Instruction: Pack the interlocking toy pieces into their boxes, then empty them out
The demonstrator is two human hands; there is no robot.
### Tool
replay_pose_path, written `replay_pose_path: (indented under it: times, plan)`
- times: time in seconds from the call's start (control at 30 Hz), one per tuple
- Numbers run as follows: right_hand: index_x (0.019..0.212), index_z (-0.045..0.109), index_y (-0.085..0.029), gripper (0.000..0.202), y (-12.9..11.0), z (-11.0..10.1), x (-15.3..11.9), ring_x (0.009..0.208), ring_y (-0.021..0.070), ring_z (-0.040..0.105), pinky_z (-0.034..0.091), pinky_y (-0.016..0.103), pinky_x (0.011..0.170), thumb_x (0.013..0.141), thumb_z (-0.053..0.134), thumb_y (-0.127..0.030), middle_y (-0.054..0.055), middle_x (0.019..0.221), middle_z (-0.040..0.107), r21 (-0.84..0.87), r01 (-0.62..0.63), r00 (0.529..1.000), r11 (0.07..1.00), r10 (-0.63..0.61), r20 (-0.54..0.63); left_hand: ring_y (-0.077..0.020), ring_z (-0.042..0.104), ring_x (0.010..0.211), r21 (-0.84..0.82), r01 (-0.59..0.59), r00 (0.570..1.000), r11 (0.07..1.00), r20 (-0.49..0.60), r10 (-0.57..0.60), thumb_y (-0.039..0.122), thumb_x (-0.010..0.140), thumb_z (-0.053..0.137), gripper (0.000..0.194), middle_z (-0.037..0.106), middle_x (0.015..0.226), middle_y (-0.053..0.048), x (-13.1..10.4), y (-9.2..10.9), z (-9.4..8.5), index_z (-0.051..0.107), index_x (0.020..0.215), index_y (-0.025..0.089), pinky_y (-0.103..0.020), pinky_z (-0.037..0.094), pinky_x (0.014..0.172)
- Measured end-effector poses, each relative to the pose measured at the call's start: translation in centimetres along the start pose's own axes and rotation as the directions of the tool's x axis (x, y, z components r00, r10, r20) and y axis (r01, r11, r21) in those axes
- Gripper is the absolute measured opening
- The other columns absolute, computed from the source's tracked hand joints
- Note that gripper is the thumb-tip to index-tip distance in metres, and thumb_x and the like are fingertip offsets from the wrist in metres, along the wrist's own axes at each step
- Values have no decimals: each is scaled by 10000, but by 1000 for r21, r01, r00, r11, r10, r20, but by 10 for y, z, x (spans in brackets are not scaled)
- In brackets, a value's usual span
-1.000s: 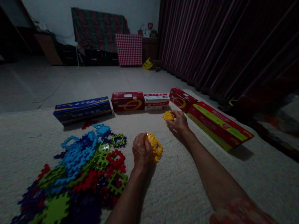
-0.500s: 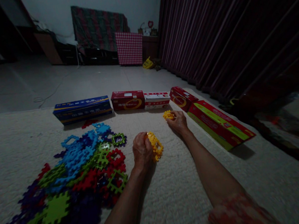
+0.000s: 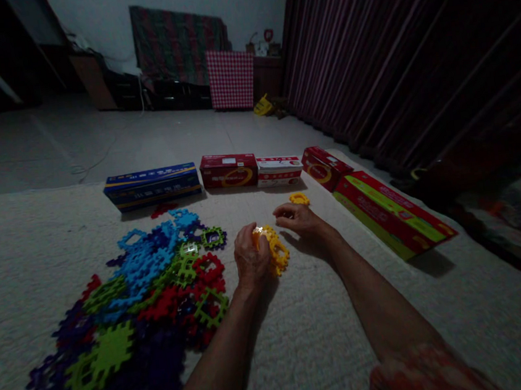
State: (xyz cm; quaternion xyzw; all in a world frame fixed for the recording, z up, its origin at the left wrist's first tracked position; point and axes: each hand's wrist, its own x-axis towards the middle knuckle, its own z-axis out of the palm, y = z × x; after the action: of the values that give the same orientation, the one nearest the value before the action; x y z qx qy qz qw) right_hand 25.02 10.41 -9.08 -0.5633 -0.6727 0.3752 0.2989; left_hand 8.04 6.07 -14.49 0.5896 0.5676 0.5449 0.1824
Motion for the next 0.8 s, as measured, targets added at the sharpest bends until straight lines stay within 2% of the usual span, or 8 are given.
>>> replay_pose_path:
  times: [0.07, 0.13, 0.23, 0.3, 0.47, 0.6, 0.73, 0.8]
  plan:
    - [1102, 649, -226, 271, -5, 0, -5, 981, 183, 652, 537, 262, 757, 859, 596, -334, 48, 1090, 704, 81, -16, 996, 997, 9, 84, -295, 656, 1131, 35, -63, 998, 997, 34, 61, 214, 841, 568, 352, 706, 1172, -172, -2, 1, 1, 659, 1170, 126, -477, 509, 1062]
    - [1045, 672, -211, 244, -7, -6, -6, 934, 174, 647, 526, 266, 759, 838, 621, -330, 45, 1051, 713, 75, -12, 985, 997, -1, 171, -291, 653, 1116, 56, -103, 994, 993, 50, 100, 199, 837, 567, 347, 701, 1149, -170, -3, 1, 3, 652, 1166, 125, -477, 509, 1058]
    - [918, 712, -187, 205, -8, -18, -3, 788, 153, 620, 490, 262, 696, 779, 695, -337, 21, 885, 713, -69, -10, 934, 998, 34, 355, -280, 654, 1094, 62, -103, 994, 993, 36, 101, 184, 849, 553, 311, 702, 1118, -156, -2, -1, 4, 649, 1142, 138, -469, 517, 1043]
    - [828, 714, -177, 173, -9, -20, -2, 688, 135, 571, 448, 251, 633, 748, 728, -330, -6, 748, 674, -176, 10, 903, 984, 67, 425, -277, 657, 1083, 66, -96, 995, 993, 31, 94, 193, 851, 563, 288, 705, 1097, -143, -1, -2, 4, 649, 1124, 153, -471, 520, 1035]
    - [771, 699, -178, 90, -14, -13, -9, 641, 130, 541, 408, 249, 589, 765, 706, -267, 3, 706, 659, -275, 26, 947, 961, 65, 315, -273, 664, 1057, 71, -99, 995, 993, 34, 97, 222, 869, 571, 267, 708, 1085, -137, 1, -3, 3, 654, 1114, 155, -462, 526, 1017]
    - [782, 702, -183, 113, -16, -19, -12, 658, 139, 553, 421, 260, 621, 819, 624, -255, 3, 727, 656, -317, 40, 955, 948, 57, 290, -257, 667, 1034, 69, -90, 996, 994, 34, 87, 219, 912, 517, 244, 710, 1050, -118, -1, -2, 3, 662, 1103, 171, -446, 525, 1015]
    - [775, 706, -184, 143, -12, -31, -11, 727, 169, 590, 449, 287, 704, 831, 575, -197, 19, 747, 658, -461, 80, 992, 884, -26, 123, -265, 657, 1074, 65, -96, 995, 993, 24, 95, 210, 901, 512, 265, 705, 1094, -131, -2, -2, 4, 661, 1115, 169, -456, 516, 1041]
    - [862, 727, -181, 164, -9, -33, -12, 828, 192, 624, 467, 302, 779, 826, 569, -155, 50, 851, 701, -510, 64, 998, 858, -52, 37, -275, 654, 1086, 68, -101, 995, 993, 27, 99, 210, 893, 511, 278, 705, 1106, -145, -2, -3, 5, 660, 1122, 157, -472, 514, 1047]
